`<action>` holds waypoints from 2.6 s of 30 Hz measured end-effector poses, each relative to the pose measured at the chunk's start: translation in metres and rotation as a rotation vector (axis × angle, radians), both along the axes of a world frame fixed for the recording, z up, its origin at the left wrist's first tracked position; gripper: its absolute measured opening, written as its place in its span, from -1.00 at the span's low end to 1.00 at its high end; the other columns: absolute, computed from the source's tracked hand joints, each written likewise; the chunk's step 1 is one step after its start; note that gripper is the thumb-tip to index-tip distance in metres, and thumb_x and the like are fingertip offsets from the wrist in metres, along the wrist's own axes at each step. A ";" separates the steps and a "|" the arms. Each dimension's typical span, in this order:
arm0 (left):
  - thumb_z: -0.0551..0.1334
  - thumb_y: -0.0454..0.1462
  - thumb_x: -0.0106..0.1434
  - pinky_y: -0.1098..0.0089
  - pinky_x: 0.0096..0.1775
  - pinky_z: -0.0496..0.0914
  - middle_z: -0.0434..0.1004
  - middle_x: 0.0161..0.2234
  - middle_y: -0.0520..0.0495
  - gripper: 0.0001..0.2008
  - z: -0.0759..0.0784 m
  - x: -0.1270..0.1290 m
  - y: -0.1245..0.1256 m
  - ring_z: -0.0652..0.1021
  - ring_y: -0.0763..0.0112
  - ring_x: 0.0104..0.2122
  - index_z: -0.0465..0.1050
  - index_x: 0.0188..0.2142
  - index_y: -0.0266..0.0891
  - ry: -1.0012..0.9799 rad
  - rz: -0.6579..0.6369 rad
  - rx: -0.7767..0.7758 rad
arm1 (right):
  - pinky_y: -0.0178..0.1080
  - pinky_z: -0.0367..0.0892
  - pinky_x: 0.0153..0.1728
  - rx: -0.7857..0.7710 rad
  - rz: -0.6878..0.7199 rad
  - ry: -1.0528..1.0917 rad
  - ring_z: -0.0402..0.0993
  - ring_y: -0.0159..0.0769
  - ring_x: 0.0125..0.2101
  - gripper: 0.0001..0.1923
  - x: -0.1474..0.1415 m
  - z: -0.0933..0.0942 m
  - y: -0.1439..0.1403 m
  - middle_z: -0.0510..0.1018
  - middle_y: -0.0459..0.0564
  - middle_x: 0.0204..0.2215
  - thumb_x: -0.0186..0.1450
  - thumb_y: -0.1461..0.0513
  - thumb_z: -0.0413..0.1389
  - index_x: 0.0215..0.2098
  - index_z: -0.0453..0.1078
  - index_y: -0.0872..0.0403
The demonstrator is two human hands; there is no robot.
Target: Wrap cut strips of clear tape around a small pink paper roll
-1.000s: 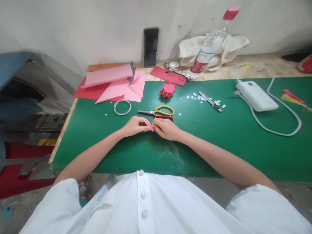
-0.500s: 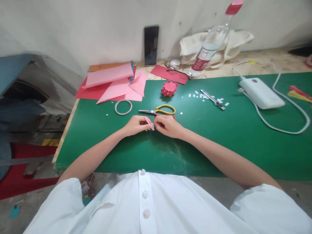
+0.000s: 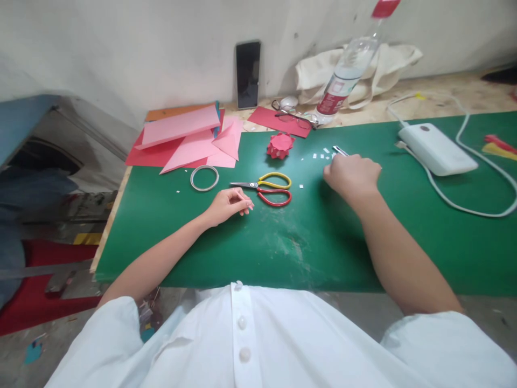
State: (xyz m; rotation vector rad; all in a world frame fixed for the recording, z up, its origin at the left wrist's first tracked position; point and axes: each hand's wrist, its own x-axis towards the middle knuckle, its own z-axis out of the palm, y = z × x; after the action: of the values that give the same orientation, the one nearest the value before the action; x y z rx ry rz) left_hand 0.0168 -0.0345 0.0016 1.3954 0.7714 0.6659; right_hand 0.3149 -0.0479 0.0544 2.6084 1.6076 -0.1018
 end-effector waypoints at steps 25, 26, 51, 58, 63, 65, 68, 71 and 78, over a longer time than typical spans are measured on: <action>0.48 0.07 -0.01 0.52 -0.54 0.37 0.52 -0.46 -0.02 -0.51 -0.002 0.006 -0.002 0.44 0.62 -0.60 0.48 -0.51 -0.34 -0.025 0.120 0.039 | -0.20 0.22 -0.30 0.656 1.059 0.516 0.26 -0.23 -0.39 -0.69 -0.105 -0.067 -0.034 0.43 0.00 -0.46 0.51 0.12 -0.05 -0.38 0.24 0.04; 0.47 0.08 0.00 0.52 -0.54 0.36 0.52 -0.48 -0.02 -0.51 -0.002 0.007 -0.003 0.43 0.62 -0.60 0.47 -0.52 -0.33 -0.029 0.134 0.043 | -0.20 0.22 -0.31 0.661 1.050 0.511 0.27 -0.23 -0.40 -0.69 -0.105 -0.067 -0.035 0.43 0.00 -0.46 0.51 0.11 -0.04 -0.38 0.25 0.04; 0.51 0.04 -0.02 0.49 -0.51 0.41 0.60 -0.44 -0.06 -0.54 -0.005 0.008 -0.004 0.46 0.57 -0.57 0.57 -0.42 -0.33 -0.076 0.169 -0.008 | -0.19 0.28 -0.29 0.624 0.976 0.582 0.38 -0.22 -0.37 -0.65 -0.106 -0.066 -0.035 0.55 0.07 -0.40 0.51 0.13 -0.08 -0.33 0.41 0.08; 0.53 0.02 -0.03 0.46 -0.49 0.41 0.62 -0.41 -0.09 -0.57 -0.005 0.008 -0.005 0.49 0.53 -0.53 0.60 -0.42 -0.31 -0.083 0.160 0.016 | -0.28 0.26 -0.36 0.517 0.885 0.919 0.42 -0.33 -0.46 -0.69 -0.103 -0.066 -0.030 0.58 -0.04 -0.45 0.47 0.10 0.02 -0.29 0.50 0.08; 0.55 0.01 -0.08 0.48 -0.51 0.38 0.59 -0.43 -0.05 -0.57 -0.004 0.009 -0.006 0.48 0.55 -0.55 0.58 -0.44 -0.30 -0.099 0.180 0.017 | -0.31 0.26 -0.36 0.545 0.909 1.022 0.40 -0.35 -0.48 -0.68 -0.105 -0.061 -0.031 0.53 -0.07 -0.49 0.48 0.13 -0.02 -0.38 0.41 0.07; 0.53 0.03 -0.06 0.49 -0.52 0.37 0.58 -0.42 -0.04 -0.55 -0.004 0.009 -0.006 0.46 0.57 -0.56 0.57 -0.44 -0.30 -0.112 0.173 0.020 | -0.30 0.26 -0.35 0.559 0.922 1.018 0.39 -0.34 -0.47 -0.67 -0.105 -0.059 -0.031 0.50 -0.07 -0.50 0.49 0.13 -0.05 -0.38 0.36 0.06; 0.52 0.05 -0.03 0.48 -0.52 0.36 0.56 -0.40 -0.03 -0.53 -0.004 0.009 -0.006 0.45 0.59 -0.57 0.52 -0.45 -0.30 -0.122 0.157 0.021 | -0.30 0.25 -0.37 0.526 0.899 1.045 0.36 -0.34 -0.48 -0.65 -0.106 -0.058 -0.032 0.45 -0.08 -0.52 0.49 0.11 -0.07 -0.41 0.31 0.06; 0.51 0.04 0.00 0.50 -0.53 0.36 0.54 -0.39 -0.01 -0.53 -0.005 0.008 -0.006 0.43 0.62 -0.58 0.45 -0.48 -0.30 -0.159 0.124 0.030 | -0.32 0.20 -0.45 0.426 0.826 1.181 0.31 -0.38 -0.52 -0.60 -0.108 -0.055 -0.036 0.40 -0.10 -0.55 0.48 0.03 -0.05 -0.41 0.32 0.07; 0.55 -0.01 -0.04 0.57 -0.56 0.32 0.45 -0.44 0.08 -0.52 -0.007 0.007 -0.005 0.42 0.68 -0.62 0.40 -0.53 -0.30 -0.278 0.037 -0.012 | -0.40 -0.10 -0.66 -0.054 0.475 1.860 0.04 -0.52 -0.68 -0.50 -0.116 -0.052 -0.041 0.23 -0.21 -0.65 0.27 -0.14 0.19 -0.44 0.23 0.08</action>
State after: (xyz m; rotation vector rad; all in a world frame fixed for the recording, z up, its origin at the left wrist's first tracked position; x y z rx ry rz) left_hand 0.0243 -0.0400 -0.0051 1.2474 0.5799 0.8617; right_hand 0.1991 -0.0889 0.0025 1.4830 2.1022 -2.9243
